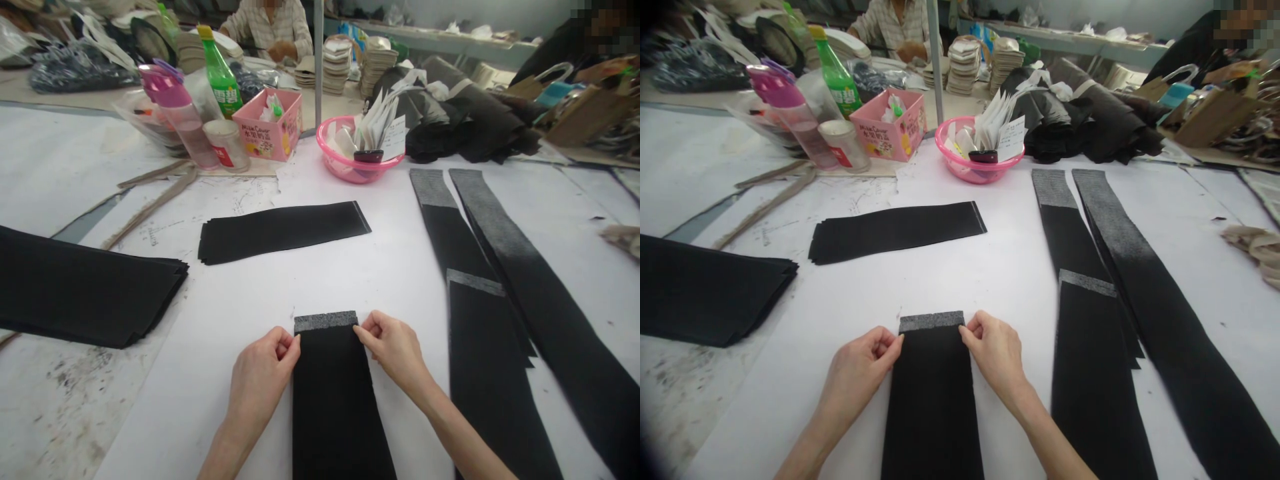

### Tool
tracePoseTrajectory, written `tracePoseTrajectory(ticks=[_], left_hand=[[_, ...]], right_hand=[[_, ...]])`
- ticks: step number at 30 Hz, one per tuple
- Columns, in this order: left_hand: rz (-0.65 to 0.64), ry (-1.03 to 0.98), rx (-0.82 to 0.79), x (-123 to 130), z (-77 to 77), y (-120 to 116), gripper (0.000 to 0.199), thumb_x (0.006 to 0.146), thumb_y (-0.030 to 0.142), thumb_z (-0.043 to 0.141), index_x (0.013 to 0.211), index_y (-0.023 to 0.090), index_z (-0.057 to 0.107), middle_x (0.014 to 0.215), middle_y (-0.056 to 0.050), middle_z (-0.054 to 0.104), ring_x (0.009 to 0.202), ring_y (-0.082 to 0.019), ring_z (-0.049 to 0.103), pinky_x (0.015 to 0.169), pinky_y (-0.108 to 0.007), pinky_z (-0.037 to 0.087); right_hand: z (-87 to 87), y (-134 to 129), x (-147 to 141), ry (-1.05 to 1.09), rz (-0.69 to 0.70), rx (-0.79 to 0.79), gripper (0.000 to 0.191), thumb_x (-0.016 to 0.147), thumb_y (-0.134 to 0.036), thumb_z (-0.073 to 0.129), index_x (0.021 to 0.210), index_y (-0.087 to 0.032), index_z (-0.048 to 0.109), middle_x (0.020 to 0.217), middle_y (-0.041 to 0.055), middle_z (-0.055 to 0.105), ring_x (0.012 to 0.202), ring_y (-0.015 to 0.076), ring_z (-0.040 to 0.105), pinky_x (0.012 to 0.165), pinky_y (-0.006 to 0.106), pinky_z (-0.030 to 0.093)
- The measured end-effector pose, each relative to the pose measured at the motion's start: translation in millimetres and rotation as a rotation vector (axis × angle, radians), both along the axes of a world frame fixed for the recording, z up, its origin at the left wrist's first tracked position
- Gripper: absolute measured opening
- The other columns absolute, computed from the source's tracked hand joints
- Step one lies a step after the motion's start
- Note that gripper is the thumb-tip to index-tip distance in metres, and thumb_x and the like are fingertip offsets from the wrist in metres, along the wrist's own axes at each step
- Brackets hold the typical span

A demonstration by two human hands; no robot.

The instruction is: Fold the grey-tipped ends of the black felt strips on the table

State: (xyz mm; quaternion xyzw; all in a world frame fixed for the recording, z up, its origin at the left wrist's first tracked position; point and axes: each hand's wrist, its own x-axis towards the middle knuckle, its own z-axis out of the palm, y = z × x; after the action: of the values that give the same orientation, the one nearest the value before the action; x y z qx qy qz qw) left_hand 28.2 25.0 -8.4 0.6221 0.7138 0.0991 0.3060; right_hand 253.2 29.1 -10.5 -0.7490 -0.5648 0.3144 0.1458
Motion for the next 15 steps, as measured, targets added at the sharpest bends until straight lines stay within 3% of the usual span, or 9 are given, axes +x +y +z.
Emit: tracePoseTrajectory(ticks=[15], left_hand=[[-0.021,0.003,-0.068,-3.5,-8.0,0.8,0.039,0.083,0.057,0.046,0.064,0.024,0.053,0.048,0.007,0.053,0.047,-0.013,0.048,0.051,-0.023,0.030]], right_hand=[[7.0,0.4,-1.0,0.010,-0.048,-0.025,0.016,0.078,-0.027,0.062,0.062,-0.023,0.060,0.057,-0.0040,0.064,0.058,0.0148,0.058,0.054,0.024,0.033]])
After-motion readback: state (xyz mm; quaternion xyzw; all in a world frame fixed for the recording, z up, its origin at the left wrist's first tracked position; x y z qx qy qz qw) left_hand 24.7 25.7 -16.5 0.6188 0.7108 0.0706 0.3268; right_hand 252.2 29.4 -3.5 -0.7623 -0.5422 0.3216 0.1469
